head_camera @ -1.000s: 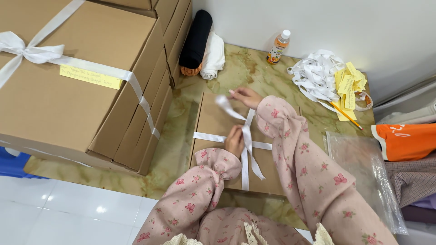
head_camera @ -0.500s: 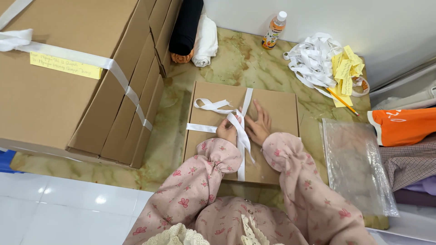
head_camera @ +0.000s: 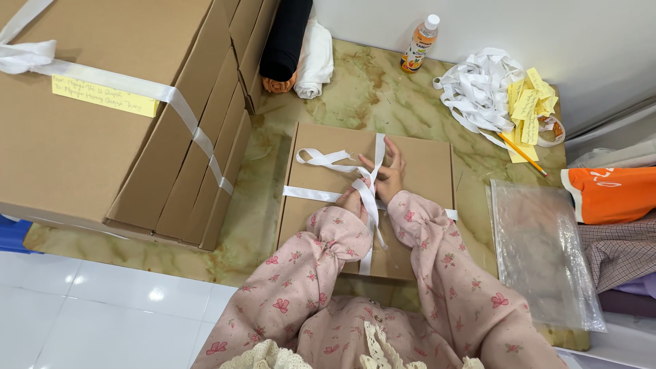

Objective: Wrapping a white ribbon around a cardboard box and tying a bow

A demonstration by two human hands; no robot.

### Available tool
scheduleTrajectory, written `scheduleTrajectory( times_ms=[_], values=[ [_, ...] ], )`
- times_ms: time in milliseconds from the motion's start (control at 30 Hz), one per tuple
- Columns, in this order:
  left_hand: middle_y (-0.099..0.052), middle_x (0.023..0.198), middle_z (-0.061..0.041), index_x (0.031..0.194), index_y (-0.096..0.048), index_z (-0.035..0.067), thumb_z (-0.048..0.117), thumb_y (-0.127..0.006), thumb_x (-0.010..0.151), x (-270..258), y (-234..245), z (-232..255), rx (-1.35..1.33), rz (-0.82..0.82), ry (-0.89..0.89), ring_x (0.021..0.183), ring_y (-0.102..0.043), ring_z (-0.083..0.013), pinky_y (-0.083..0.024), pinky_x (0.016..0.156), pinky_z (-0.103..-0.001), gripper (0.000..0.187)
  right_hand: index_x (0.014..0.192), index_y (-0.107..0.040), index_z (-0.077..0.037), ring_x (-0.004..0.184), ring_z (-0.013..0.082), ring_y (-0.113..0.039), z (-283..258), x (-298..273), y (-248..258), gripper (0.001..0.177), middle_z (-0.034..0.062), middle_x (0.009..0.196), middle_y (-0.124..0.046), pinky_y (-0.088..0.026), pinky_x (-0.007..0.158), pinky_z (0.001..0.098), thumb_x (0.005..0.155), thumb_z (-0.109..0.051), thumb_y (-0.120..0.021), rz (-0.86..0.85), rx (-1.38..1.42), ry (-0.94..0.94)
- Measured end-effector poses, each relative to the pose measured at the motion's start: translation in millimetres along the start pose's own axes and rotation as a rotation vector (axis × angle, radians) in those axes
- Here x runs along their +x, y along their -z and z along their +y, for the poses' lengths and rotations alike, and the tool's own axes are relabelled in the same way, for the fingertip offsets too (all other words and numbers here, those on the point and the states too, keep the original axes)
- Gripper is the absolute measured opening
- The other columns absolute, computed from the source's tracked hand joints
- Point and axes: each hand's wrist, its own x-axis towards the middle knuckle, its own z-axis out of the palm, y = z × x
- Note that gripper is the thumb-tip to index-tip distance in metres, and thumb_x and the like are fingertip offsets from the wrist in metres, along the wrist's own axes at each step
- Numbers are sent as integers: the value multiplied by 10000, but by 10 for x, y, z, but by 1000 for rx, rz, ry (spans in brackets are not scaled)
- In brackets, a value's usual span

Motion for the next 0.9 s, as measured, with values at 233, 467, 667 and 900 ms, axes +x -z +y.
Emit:
scheduleTrajectory(
  times_ms=[233, 467, 667, 900],
  values=[
    [-731, 1092, -257, 1078, -698, 4, 48, -821, 860, 164, 112, -66, -65, -29, 106, 908, -755, -338, -646, 837, -402, 255, 1184, -740, -497, 1361, 266, -345, 288, 100, -100, 459, -24, 1653, -213, -184, 1195, 431, 750, -441, -881, 2, 154, 56],
    [-735, 1018, -251, 1035, -708, -31, -15, -799, 835, -399, -201, 245, -18, 18, -22, 863, -736, -319, -653, 858, -415, 220, 979, -809, -250, 1387, 333, -348, 530, 85, -13, 249, 77, 1593, -302, -212, 1205, 463, 739, -201, -848, -98, 234, 142],
    [-703, 840, -75, 968, -777, 105, 170, -916, 761, -36, 127, 94, 376, 53, -329, 762, -667, -131, -635, 717, -304, 257, 874, -782, -217, 1343, 332, -420, 547, -108, 452, 143, 76, 1499, -388, -269, 1175, 472, 775, -286, -859, -275, 125, 46],
    [-724, 999, -118, 1036, -725, 48, 203, -950, 747, -211, 59, 100, 458, -51, -336, 908, -711, -184, -610, 803, -295, 397, 762, -685, -51, 1168, 325, -548, 332, -508, 1112, 194, 178, 1230, -608, -347, 1064, 476, 882, -192, -742, -503, 455, -120]
  ],
)
